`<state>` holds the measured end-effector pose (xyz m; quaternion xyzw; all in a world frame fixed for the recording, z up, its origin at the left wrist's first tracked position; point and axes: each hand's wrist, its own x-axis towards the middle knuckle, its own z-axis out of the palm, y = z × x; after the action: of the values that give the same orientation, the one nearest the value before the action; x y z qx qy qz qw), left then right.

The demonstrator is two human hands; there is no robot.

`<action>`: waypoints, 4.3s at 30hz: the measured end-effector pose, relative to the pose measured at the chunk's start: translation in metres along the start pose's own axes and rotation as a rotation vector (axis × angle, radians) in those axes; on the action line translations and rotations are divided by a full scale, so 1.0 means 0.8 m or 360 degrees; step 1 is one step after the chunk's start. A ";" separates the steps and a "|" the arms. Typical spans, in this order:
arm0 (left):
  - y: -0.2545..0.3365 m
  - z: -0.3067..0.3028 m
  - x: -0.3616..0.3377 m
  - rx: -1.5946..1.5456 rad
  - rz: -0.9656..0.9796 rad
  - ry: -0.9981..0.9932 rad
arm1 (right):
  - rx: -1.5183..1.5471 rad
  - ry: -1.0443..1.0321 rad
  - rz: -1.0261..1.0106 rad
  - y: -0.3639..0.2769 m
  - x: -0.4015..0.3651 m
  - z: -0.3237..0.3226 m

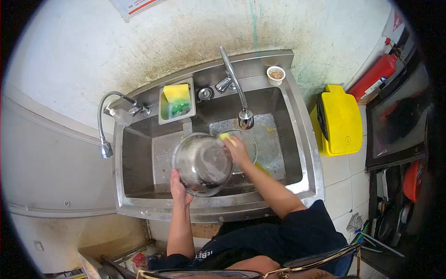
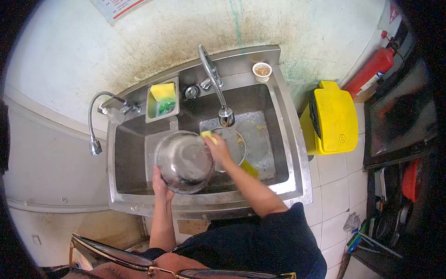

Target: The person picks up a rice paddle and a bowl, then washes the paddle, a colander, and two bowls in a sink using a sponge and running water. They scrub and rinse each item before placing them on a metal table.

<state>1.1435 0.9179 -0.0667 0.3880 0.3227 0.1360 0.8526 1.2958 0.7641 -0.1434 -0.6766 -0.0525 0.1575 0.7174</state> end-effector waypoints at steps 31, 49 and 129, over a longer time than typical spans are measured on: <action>-0.048 0.011 0.025 -0.0032 0.0395 -0.0115 | -0.1045 0.0020 -0.1413 -0.097 -0.075 0.061; -0.094 0.036 0.061 0.0229 0.0067 -0.0106 | -0.0522 -0.0046 -0.1009 -0.113 0.102 0.096; -0.100 0.141 0.104 0.2216 0.0776 -0.1827 | -0.0427 -0.1088 -0.0242 -0.126 0.113 -0.073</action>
<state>1.2787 0.8404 -0.1083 0.8762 -0.2292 -0.1253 0.4050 1.4134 0.7315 -0.0607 -0.6671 -0.3593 0.3122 0.5731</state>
